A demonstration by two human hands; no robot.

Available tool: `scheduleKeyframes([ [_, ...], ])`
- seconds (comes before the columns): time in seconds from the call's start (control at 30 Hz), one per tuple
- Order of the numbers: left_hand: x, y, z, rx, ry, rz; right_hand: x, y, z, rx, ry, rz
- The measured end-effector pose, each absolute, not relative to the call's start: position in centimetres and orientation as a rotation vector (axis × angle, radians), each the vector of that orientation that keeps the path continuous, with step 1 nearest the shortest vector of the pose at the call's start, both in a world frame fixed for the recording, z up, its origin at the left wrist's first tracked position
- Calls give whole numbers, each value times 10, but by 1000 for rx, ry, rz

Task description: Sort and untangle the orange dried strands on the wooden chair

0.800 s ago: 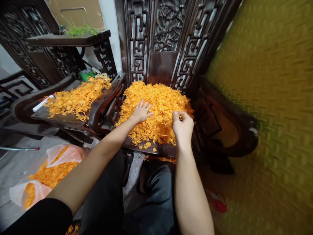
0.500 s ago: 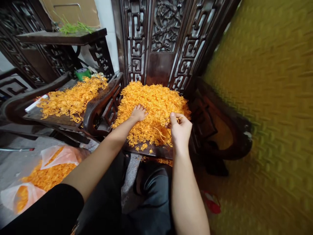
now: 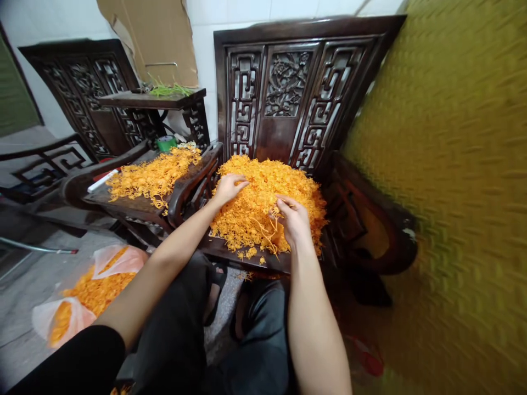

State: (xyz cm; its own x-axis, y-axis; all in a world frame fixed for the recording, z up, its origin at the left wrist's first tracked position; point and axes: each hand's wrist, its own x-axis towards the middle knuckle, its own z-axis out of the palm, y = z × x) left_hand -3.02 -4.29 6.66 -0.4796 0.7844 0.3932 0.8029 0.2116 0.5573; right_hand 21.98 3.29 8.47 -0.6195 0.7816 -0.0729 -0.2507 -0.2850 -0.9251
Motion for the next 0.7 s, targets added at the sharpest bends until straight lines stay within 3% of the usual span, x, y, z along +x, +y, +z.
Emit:
scheduleKeyframes([
  [0.13,17,-74,99,-1842,-2328,-1648,217,20,87,-667,-1390,1922],
  [0.33,76,-100,123,-2194,-2221,-1272,212,6,86,-571,-1567,1791],
  [0.47,68,-101,126,-2191,-2245,-1364,216,6,86,-583,-1651,1602],
  [0.7,58,-84,126,-1743,-2621,-2323,206,2,88,-752,-1548,1366],
])
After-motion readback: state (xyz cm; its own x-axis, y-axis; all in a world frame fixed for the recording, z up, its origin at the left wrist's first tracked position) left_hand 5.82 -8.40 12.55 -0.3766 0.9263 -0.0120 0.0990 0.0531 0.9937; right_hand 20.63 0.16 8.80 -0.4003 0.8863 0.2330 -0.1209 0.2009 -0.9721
